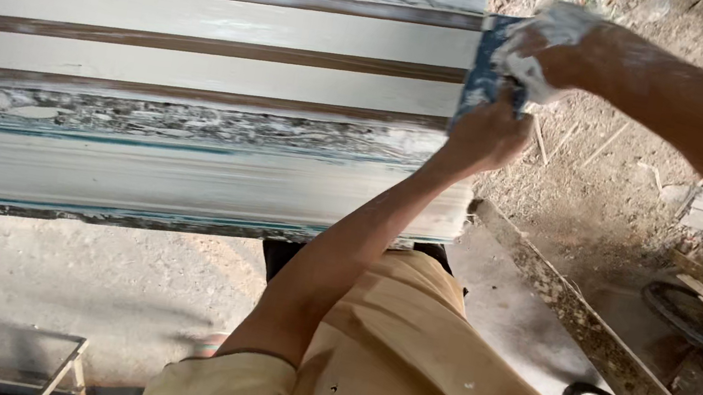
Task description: The person uses a flat trowel to spread white plaster paste over a slatted mold frame on a workbench. They then mix more plaster by hand in a bucket, add powder from a bag, wipe their hands with a blue cloth, and return to spreading paste on the mold with the trowel.
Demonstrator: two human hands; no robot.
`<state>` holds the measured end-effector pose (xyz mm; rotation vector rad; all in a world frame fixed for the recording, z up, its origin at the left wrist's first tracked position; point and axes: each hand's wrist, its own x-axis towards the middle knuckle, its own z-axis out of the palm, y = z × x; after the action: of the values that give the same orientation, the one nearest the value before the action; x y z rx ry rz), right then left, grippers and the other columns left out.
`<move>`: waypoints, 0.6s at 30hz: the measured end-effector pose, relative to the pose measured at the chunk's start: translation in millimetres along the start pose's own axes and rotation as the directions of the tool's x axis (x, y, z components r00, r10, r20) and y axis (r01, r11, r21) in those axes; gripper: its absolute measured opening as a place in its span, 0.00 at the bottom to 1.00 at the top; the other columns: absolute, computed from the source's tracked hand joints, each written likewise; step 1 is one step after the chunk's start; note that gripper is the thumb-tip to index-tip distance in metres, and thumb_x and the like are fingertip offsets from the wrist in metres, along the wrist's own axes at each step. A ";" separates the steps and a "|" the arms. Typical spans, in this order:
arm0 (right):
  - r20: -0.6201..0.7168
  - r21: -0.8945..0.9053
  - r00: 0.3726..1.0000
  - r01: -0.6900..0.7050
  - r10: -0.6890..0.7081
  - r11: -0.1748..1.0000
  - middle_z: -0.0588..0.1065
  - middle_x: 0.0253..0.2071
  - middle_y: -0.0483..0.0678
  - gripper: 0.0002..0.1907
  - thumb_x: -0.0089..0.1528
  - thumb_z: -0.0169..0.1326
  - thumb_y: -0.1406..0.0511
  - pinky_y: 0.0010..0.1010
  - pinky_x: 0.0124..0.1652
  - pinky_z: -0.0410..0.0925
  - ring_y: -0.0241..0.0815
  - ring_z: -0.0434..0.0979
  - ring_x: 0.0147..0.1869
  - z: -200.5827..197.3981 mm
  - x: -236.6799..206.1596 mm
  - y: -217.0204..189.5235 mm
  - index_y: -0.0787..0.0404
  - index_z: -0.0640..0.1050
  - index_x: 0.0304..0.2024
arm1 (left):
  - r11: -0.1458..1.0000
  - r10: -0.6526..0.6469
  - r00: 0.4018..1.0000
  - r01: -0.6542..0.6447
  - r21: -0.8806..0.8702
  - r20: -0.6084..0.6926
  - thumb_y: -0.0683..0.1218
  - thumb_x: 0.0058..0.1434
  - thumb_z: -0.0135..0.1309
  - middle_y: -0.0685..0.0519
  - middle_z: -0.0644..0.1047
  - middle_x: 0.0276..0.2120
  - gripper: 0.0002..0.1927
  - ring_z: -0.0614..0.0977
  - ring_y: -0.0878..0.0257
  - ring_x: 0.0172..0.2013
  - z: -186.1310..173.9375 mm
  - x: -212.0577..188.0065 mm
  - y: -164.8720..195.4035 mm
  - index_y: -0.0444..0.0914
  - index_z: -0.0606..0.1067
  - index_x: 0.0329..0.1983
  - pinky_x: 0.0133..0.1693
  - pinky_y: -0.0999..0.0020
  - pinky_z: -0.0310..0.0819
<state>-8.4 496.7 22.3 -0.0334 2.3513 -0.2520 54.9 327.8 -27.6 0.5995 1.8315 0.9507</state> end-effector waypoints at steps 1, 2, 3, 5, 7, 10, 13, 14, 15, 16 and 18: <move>-0.015 -0.020 1.000 -0.013 0.012 1.000 0.78 0.51 0.50 0.28 0.66 0.55 0.49 0.28 0.41 0.76 0.37 0.79 0.47 -0.9 -12.6 12.0 0.60 0.76 0.61 | 0.996 -0.062 0.993 0.069 -0.065 0.100 0.56 0.70 0.35 0.52 0.77 0.19 0.36 0.77 0.61 0.13 9.1 7.0 16.3 0.32 0.46 0.74 0.13 0.62 0.75; -0.022 -0.047 0.999 -0.027 0.026 0.999 0.78 0.52 0.50 0.28 0.66 0.55 0.49 0.27 0.41 0.76 0.37 0.79 0.47 -3.4 -24.1 23.4 0.60 0.76 0.61 | 0.993 -0.044 0.994 0.055 -0.103 0.103 0.55 0.70 0.34 0.53 0.75 0.18 0.36 0.73 0.64 0.12 14.1 13.1 29.1 0.33 0.45 0.75 0.12 0.63 0.71; -0.043 -0.063 0.998 -0.045 0.042 0.997 0.78 0.52 0.50 0.28 0.66 0.55 0.49 0.27 0.40 0.76 0.37 0.79 0.47 -4.8 -34.3 31.7 0.60 0.76 0.61 | 0.989 -0.030 0.994 0.044 -0.138 0.106 0.54 0.70 0.34 0.55 0.72 0.17 0.35 0.70 0.66 0.12 17.9 16.5 39.1 0.34 0.44 0.76 0.11 0.65 0.68; -0.094 -0.093 0.993 -0.080 0.072 0.992 0.78 0.52 0.50 0.29 0.66 0.55 0.49 0.27 0.40 0.76 0.37 0.79 0.47 -8.7 -55.7 47.9 0.60 0.76 0.61 | 0.977 0.001 0.994 0.022 -0.213 0.107 0.51 0.70 0.33 0.56 0.70 0.17 0.33 0.65 0.69 0.11 19.0 15.8 46.9 0.35 0.46 0.76 0.10 0.68 0.64; -0.193 -0.076 0.976 -0.115 0.098 0.990 0.77 0.53 0.50 0.29 0.65 0.55 0.49 0.26 0.40 0.76 0.37 0.79 0.47 -9.8 -76.3 62.8 0.61 0.76 0.60 | 0.958 0.045 0.994 -0.014 -0.287 0.103 0.49 0.70 0.33 0.56 0.71 0.20 0.31 0.64 0.71 0.12 10.6 4.7 38.5 0.37 0.52 0.75 0.10 0.72 0.62; -0.472 0.116 0.877 0.162 -0.089 0.980 0.78 0.52 0.49 0.32 0.65 0.56 0.47 0.24 0.40 0.75 0.36 0.79 0.47 -1.7 -94.3 79.0 0.62 0.74 0.62 | 0.841 0.111 0.986 -0.026 -0.540 0.126 0.51 0.74 0.43 0.53 0.75 0.31 0.22 0.75 0.68 0.27 -15.2 -30.7 6.2 0.33 0.68 0.64 0.27 0.68 0.74; -0.747 0.517 0.528 0.843 -0.404 0.146 0.79 0.51 0.37 0.26 0.71 0.50 0.49 0.20 0.42 0.75 0.27 0.81 0.46 21.5 -87.5 75.8 0.58 0.68 0.63 | 0.642 0.257 0.966 -0.182 -0.745 -0.015 0.49 0.75 0.55 0.55 0.76 0.40 0.15 0.76 0.65 0.41 -44.3 -65.9 -16.6 0.32 0.75 0.55 0.46 0.65 0.74; -0.769 0.610 0.562 0.787 -0.305 -0.090 0.80 0.50 0.41 0.32 0.71 0.52 0.51 0.16 0.36 0.74 0.26 0.79 0.40 32.0 -77.9 67.1 0.64 0.67 0.69 | 0.604 0.228 0.973 -0.154 -0.782 -0.015 0.47 0.72 0.57 0.55 0.77 0.41 0.14 0.77 0.65 0.42 -53.9 -76.1 -19.7 0.33 0.75 0.54 0.46 0.66 0.74; -0.762 0.645 0.611 0.690 -0.214 -0.328 0.80 0.49 0.45 0.38 0.70 0.55 0.52 0.12 0.30 0.73 0.25 0.77 0.34 42.4 -68.5 56.9 0.70 0.65 0.75 | 0.559 0.201 0.979 -0.127 -0.819 -0.015 0.46 0.69 0.59 0.55 0.78 0.41 0.14 0.78 0.66 0.42 -62.1 -85.8 -20.9 0.34 0.76 0.54 0.47 0.67 0.74; -0.819 0.567 0.544 0.721 -0.181 -0.399 0.80 0.48 0.43 0.33 0.73 0.52 0.55 0.12 0.33 0.73 0.24 0.77 0.37 53.1 -57.1 43.1 0.69 0.66 0.74 | 0.508 0.176 0.984 -0.103 -0.855 -0.014 0.45 0.66 0.61 0.55 0.79 0.42 0.15 0.79 0.66 0.43 -69.3 -92.5 -19.8 0.35 0.76 0.53 0.47 0.68 0.74; -0.827 0.552 0.560 0.789 -0.056 -0.270 0.76 0.52 0.46 0.28 0.75 0.47 0.57 0.22 0.47 0.71 0.31 0.75 0.49 69.6 -41.0 14.7 0.71 0.67 0.70 | 0.451 0.171 0.982 -0.152 -0.880 -0.082 0.45 0.65 0.60 0.54 0.80 0.46 0.16 0.80 0.66 0.46 -79.8 -106.5 -17.8 0.35 0.77 0.54 0.50 0.68 0.75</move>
<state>70.3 503.3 -0.3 -0.2466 1.7268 -2.7691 28.2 211.0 33.0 0.0924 0.9909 1.8373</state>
